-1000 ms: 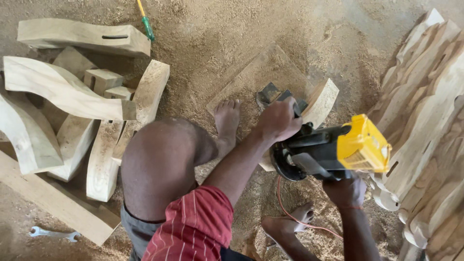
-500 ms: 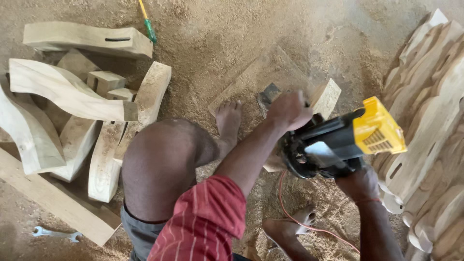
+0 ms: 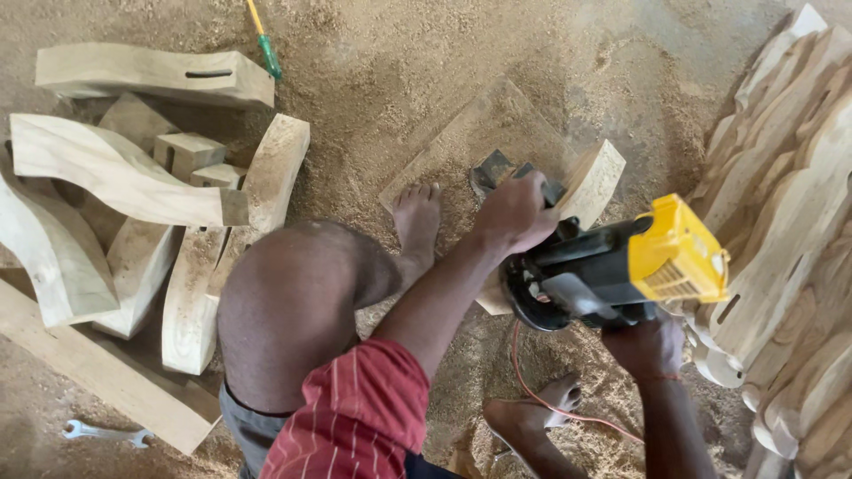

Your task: The person sits on the workshop floor and uses a handheld router to shape and smooth the edges of curved wooden chair components, holding each piece steady with one hand while guiding the router with the other, then sets the finished piece aside and picks up the next piece.

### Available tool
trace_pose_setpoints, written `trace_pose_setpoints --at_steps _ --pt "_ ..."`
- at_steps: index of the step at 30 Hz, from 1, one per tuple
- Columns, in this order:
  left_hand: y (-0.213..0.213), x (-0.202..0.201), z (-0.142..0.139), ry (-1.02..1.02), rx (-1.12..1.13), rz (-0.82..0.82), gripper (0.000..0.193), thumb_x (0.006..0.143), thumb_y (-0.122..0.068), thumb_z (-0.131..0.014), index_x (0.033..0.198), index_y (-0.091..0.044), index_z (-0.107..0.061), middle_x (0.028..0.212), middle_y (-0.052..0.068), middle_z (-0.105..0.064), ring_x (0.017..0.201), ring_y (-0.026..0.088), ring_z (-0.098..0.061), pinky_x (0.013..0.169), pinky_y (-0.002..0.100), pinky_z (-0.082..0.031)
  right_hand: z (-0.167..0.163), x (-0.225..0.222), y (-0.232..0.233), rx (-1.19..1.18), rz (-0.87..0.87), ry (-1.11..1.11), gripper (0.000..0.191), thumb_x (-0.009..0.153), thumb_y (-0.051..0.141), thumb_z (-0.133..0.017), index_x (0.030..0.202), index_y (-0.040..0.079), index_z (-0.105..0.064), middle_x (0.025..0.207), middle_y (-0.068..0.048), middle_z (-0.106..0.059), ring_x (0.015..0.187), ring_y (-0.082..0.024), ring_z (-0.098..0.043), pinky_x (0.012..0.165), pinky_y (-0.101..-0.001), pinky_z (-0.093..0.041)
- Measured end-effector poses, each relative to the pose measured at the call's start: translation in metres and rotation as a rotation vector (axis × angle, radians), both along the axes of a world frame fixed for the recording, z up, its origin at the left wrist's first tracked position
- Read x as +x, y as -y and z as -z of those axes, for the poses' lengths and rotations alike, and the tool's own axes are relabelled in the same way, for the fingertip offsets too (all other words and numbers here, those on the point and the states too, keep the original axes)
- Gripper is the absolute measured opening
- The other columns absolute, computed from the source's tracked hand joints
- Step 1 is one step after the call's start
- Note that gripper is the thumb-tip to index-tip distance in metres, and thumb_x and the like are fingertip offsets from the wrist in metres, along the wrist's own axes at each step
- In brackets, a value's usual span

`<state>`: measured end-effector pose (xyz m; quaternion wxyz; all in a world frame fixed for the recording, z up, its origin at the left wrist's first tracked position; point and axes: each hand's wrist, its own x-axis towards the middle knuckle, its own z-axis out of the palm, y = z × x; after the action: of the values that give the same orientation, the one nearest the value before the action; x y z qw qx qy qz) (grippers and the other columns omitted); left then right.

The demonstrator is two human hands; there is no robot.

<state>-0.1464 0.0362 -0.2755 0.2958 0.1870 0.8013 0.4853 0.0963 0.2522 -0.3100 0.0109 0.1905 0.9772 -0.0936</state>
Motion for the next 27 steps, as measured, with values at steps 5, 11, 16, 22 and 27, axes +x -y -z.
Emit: trace_pose_setpoints --at_steps 5,11,16,22,27 --pt "0.023 0.017 0.001 -0.028 0.002 0.045 0.044 0.085 -0.016 -0.065 0.124 0.003 -0.058 0.064 0.009 -0.061 0.046 0.019 -0.052 0.038 0.039 -0.043 0.012 0.014 0.023 0.103 0.113 0.014 0.023 0.075 0.026 -0.077 0.091 0.010 -0.075 0.080 -0.016 -0.075 0.070 -0.034 -0.073 0.065 -0.0456 -0.061" --pt "0.013 0.008 0.003 -0.043 -0.028 0.011 0.042 0.083 -0.015 -0.069 0.119 0.006 -0.059 0.068 0.009 -0.064 0.053 0.020 -0.060 0.048 0.038 -0.050 0.000 -0.002 0.012 0.052 -0.047 0.032 0.020 0.079 0.024 -0.074 0.095 0.012 -0.077 0.082 -0.013 -0.076 0.069 -0.030 -0.073 0.064 -0.0420 -0.061" --pt "-0.023 -0.015 0.009 -0.158 0.185 -0.083 0.035 0.068 -0.007 -0.070 0.102 -0.001 -0.069 0.075 0.005 -0.063 0.056 0.016 -0.060 0.048 0.033 -0.049 -0.011 -0.020 -0.021 -0.047 -0.071 0.080 0.031 0.080 0.026 -0.073 0.107 0.011 -0.072 0.088 -0.014 -0.076 0.073 -0.031 -0.075 0.064 -0.0420 -0.061" --pt "-0.047 -0.030 -0.001 0.152 -0.130 -0.019 0.013 0.082 -0.008 -0.065 0.070 -0.004 -0.059 0.060 0.004 -0.051 0.046 0.015 -0.045 0.038 0.031 -0.037 -0.016 -0.032 -0.032 -0.012 -0.107 0.106 0.043 0.076 0.027 -0.076 0.116 0.015 -0.071 0.102 -0.019 -0.075 0.090 -0.042 -0.072 0.075 -0.0501 -0.060" --pt "-0.035 -0.027 -0.006 0.126 -0.111 0.001 0.016 0.084 -0.010 -0.065 0.071 -0.003 -0.060 0.061 0.005 -0.054 0.047 0.017 -0.048 0.040 0.033 -0.041 -0.018 -0.029 -0.024 -0.026 0.030 0.155 0.040 0.077 0.031 -0.079 0.112 0.011 -0.074 0.098 -0.021 -0.076 0.088 -0.043 -0.073 0.075 -0.0510 -0.060"
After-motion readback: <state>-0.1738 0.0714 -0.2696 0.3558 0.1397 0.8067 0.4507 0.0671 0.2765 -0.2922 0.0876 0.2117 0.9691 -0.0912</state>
